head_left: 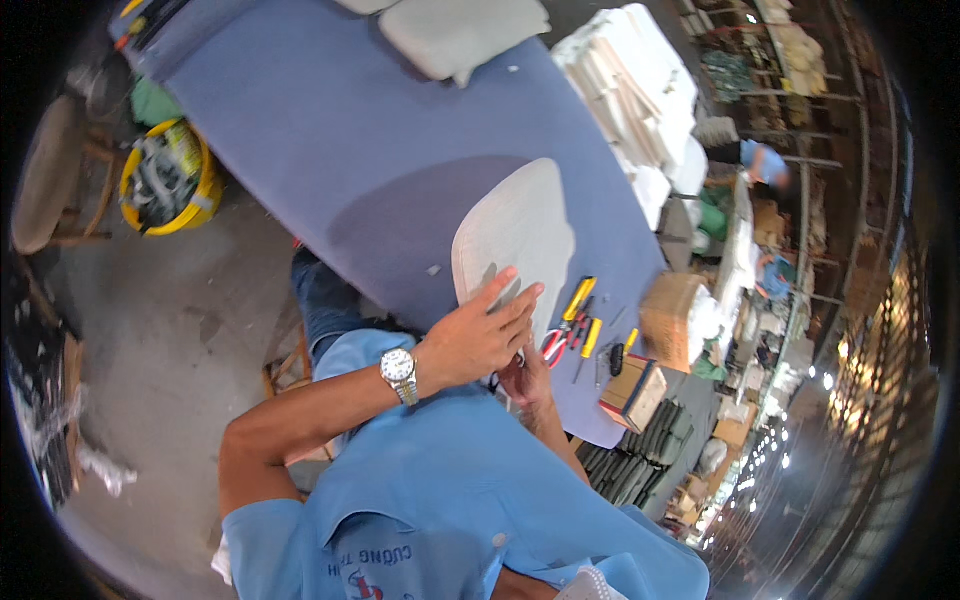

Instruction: The person assembles cushion covers by folding fabric over foam inserts, trimming excess fabric with scissors, and securing the edges with a staple gun. The person repeats this process for multiple cushions, stacking the finished items on the table.

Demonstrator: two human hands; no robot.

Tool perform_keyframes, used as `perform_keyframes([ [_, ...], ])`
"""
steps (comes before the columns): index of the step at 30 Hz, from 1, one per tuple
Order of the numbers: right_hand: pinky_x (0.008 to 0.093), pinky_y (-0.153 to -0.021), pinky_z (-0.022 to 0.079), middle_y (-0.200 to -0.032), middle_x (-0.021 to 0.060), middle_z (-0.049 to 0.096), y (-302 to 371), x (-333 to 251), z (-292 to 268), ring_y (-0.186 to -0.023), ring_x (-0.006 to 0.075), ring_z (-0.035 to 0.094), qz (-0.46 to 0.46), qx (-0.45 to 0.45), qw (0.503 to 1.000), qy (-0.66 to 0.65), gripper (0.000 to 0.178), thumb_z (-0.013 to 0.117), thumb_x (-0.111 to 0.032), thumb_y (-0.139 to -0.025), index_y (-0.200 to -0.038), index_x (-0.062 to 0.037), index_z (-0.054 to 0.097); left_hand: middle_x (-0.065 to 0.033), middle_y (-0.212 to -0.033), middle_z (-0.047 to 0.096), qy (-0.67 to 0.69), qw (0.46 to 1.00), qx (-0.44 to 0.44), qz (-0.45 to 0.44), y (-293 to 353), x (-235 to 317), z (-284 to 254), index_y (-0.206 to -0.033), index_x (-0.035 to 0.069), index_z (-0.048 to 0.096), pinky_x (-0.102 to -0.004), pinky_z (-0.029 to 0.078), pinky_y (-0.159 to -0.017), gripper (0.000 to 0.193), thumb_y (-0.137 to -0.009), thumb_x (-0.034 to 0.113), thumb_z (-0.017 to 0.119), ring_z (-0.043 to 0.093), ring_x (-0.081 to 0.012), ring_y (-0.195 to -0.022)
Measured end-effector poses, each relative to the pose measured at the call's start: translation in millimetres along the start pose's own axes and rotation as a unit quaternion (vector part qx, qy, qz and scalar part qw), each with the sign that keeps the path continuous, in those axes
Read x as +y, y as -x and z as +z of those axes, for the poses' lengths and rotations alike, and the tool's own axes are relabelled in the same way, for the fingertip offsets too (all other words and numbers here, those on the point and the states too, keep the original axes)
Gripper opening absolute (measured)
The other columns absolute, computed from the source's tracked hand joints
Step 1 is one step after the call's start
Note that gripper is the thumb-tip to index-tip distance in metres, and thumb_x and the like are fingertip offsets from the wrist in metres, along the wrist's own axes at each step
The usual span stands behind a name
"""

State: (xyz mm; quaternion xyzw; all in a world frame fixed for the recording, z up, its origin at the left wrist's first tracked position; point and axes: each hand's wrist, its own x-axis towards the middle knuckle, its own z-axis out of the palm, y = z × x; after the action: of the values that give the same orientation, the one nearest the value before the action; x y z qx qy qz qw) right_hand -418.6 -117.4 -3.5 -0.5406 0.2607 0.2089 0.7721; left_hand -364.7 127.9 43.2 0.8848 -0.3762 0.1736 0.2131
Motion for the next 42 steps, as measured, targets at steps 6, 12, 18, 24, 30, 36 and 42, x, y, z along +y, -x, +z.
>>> perform_keyframes([
  [6,0.0459,-0.109,0.05,-0.15,0.0082,0.053,22,-11,-17,-0.135,0.0249,0.056,-0.038,-0.036,0.998,-0.045,0.061,0.052,-0.047,-0.107,-0.159,-0.0193,0.036,-0.0156,-0.129,0.071,-0.05,0.986,-0.036,0.158,-48,19,-14,-0.115,0.005,0.077,-0.0595,0.018,-0.128,0.038,-0.087,0.026,0.062,0.054,-0.0329,-0.139],
  [12,0.0421,-0.101,0.052,-0.144,0.0056,0.057,29,-15,-19,-0.129,0.0216,0.058,-0.091,-0.02,0.995,-0.024,0.054,0.052,-0.044,-0.108,-0.154,-0.0178,0.043,-0.0184,-0.13,0.07,-0.079,0.97,-0.067,0.221,-71,38,-13,-0.108,0.005,0.08,-0.0597,0.018,-0.128,0.037,-0.085,0.031,0.066,0.056,-0.0377,-0.134],
  [18,0.0385,-0.096,0.053,-0.14,0.0039,0.059,27,-20,-18,-0.123,0.0195,0.059,-0.079,-0.011,0.996,-0.027,0.047,0.056,-0.038,-0.107,-0.149,-0.0169,0.048,-0.0122,-0.122,0.074,-0.11,0.971,-0.07,0.202,-73,36,-17,-0.11,0.007,0.079,-0.0621,0.02,-0.126,0.039,-0.093,0.037,0.061,0.06,-0.0364,-0.13],
  [24,0.0348,-0.09,0.053,-0.137,0.0022,0.06,3,-46,9,-0.117,0.0173,0.061,-0.04,0.003,0.999,0.012,0.04,0.059,-0.032,-0.107,-0.143,-0.016,0.052,-0.0127,-0.143,0.064,0.053,0.997,0.046,-0.015,-31,-3,2,-0.13,0.009,0.071,-0.0613,0.022,-0.125,0.05,-0.084,0.029,0.066,0.052,-0.0296,-0.141],
  [30,0.0283,-0.072,0.051,-0.087,0.0004,0.071,-54,-45,114,-0.081,0.0093,0.063,-0.08,-0.053,0.919,0.382,0.036,0.061,-0.034,-0.106,-0.097,-0.0017,0.074,-0.0126,-0.161,0.045,0.219,0.93,0.059,-0.291,64,-43,39,-0.151,0.012,0.051,-0.0583,0.022,-0.125,0.083,-0.074,0.012,0.08,0.038,-0.0299,-0.152],
  [36,0.0271,-0.069,0.051,-0.079,0.0042,0.071,-71,-58,169,-0.074,0.0098,0.063,-0.106,-0.087,0.919,0.37,0.051,0.059,-0.042,-0.106,-0.09,0.0037,0.073,-0.0144,-0.161,0.044,0.252,0.879,0.148,-0.376,66,-49,36,-0.154,0.008,0.046,-0.054,0.025,-0.126,0.092,-0.07,-0.001,0.081,0.035,-0.0324,-0.153],
  [42,0.0277,-0.066,0.052,-0.076,0.0069,0.072,-68,-63,167,-0.07,0.0114,0.065,-0.117,-0.097,0.909,0.388,0.052,0.061,-0.043,-0.105,-0.088,0.0053,0.072,-0.0162,-0.157,0.049,0.26,0.876,0.189,-0.359,74,-42,29,-0.148,0.002,0.051,-0.0535,0.029,-0.125,0.079,-0.076,0.003,0.084,0.041,-0.0335,-0.149],
])
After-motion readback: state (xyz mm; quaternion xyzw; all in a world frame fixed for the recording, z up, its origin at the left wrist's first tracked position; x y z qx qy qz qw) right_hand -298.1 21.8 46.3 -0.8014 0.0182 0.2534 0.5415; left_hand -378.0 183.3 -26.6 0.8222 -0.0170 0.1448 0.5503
